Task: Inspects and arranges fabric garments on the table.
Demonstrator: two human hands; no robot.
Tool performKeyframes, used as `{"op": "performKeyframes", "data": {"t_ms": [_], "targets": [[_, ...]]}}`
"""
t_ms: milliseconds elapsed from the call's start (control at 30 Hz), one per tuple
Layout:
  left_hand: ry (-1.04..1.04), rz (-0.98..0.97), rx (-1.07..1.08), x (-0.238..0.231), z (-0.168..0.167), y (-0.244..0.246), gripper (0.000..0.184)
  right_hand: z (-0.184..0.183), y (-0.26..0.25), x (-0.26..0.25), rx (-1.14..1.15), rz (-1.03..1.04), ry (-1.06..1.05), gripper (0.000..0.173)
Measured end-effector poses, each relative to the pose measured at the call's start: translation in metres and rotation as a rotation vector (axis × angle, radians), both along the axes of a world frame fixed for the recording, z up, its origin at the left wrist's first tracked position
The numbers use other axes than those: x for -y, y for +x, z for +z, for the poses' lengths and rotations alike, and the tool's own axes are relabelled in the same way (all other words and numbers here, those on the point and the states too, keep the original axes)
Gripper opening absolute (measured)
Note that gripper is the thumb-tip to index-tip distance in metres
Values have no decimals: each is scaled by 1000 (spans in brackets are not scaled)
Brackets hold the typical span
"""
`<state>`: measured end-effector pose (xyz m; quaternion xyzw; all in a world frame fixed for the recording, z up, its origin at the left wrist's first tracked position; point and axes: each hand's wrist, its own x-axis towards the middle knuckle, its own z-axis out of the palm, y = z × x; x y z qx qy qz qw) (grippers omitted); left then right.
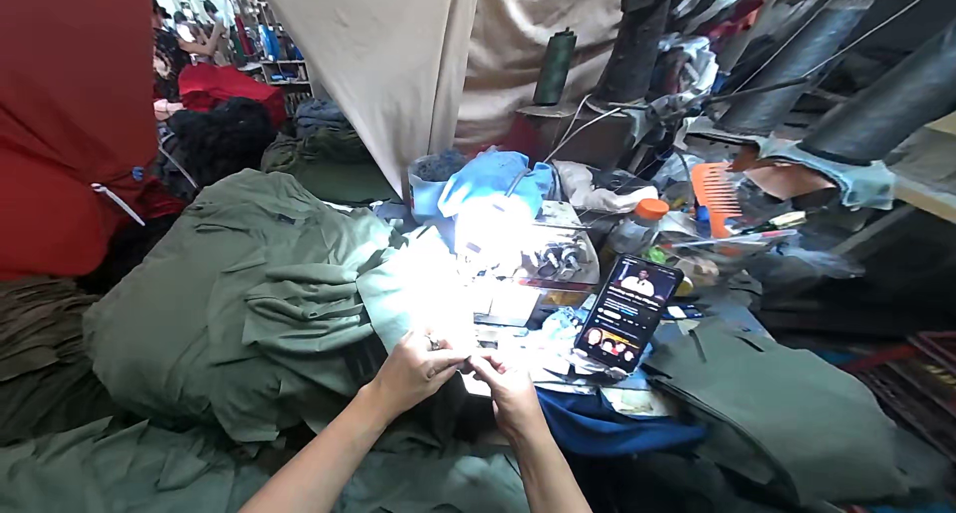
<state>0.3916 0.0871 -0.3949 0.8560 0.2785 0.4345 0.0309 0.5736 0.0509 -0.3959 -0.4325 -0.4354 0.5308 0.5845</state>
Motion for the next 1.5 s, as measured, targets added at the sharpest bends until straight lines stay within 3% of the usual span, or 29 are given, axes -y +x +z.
{"op": "performKeyframes", "data": {"t_ms": [200, 233, 333, 567, 700, 867, 967, 1100, 1200, 1300, 1433, 1500], "targets": [[83, 12, 15, 2, -4, 3, 13, -1, 1, -1, 9, -32, 32, 8], [110, 52, 33, 1, -6, 6, 16, -1, 0, -2, 10, -44, 46, 10], [219, 319, -116, -6, -9, 15, 53, 4, -5, -4, 33, -70, 43, 14], [150, 447, -393, -32, 14, 25, 65, -26, -8, -5, 299, -135, 47, 12], [149, 440, -394, -35, 14, 26, 59, -23, -6, -10, 334, -194, 87, 13], [152, 431, -345, -46, 15, 25, 36, 2, -5, -54, 450, -225, 17, 14], [80, 370, -342, -53, 24, 23, 28, 37, -7, -79, 444, -133, -127, 15], [-211, 328, -425, -59, 45, 24, 33, 20, -6, -103, 319, -147, -146, 17], [-222, 349, -430, -65, 44, 28, 34, 15, -7, -103, 259, -169, -112, 15], [-372, 420, -604, -71, 59, 35, 47, 14, -9, -103, 258, -174, -94, 18], [-522, 482, -610, -78, 73, 45, 51, 15, -10, -101, 285, -182, -48, 19], [-568, 467, -604, -78, 75, 46, 49, 15, -10, -98, 454, -250, -50, 18]]}}
